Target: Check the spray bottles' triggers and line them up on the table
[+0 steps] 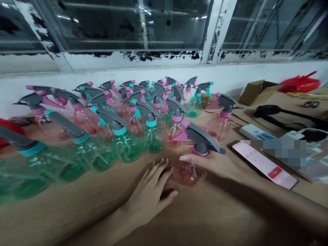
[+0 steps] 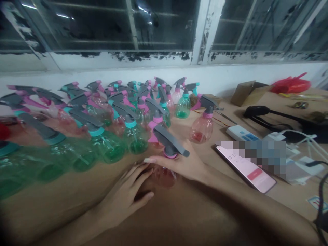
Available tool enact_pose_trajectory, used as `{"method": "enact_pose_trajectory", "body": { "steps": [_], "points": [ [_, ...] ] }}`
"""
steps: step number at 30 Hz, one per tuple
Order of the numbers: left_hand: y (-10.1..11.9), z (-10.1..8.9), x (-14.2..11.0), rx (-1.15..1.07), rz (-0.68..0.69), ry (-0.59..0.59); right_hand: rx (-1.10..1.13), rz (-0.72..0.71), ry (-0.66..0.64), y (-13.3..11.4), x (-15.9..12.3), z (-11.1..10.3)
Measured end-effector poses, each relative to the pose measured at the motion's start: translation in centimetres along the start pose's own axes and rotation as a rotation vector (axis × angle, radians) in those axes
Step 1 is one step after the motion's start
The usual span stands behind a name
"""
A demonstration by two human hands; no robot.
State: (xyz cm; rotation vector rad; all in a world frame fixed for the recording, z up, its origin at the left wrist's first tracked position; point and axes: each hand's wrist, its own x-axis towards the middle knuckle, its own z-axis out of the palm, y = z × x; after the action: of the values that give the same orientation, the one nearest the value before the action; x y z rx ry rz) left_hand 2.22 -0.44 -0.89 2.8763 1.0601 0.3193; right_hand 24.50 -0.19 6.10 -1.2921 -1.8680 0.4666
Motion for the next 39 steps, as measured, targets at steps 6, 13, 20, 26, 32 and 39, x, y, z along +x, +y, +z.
{"method": "enact_pose_trajectory", "body": {
  "steps": [6,13,20,26,32,39],
  "points": [
    [-0.1,0.3,-0.1,0.001,0.000,0.019,-0.059,-0.050,-0.061,0.9,-1.3,-0.6],
    [-0.1,0.1,0.0,0.002,0.008,0.037,-0.165,-0.012,0.080,1.1,-3.0,-0.7],
    [-0.2,-0.1,0.0,0.052,0.028,0.067,-0.374,0.019,0.237,4.3,-2.1,-2.6],
    [-0.3,-0.1,-0.1,0.074,0.023,0.090,-0.477,-0.006,0.306,5.9,0.6,-2.8],
    [-0.5,-0.1,0.0,0.067,0.015,0.098,-0.504,0.048,0.319,6.4,2.6,-2.6],
    [-0.4,-0.1,0.3,0.082,0.004,0.115,-0.514,0.077,0.301,6.8,3.9,-2.4]
  ]
}}
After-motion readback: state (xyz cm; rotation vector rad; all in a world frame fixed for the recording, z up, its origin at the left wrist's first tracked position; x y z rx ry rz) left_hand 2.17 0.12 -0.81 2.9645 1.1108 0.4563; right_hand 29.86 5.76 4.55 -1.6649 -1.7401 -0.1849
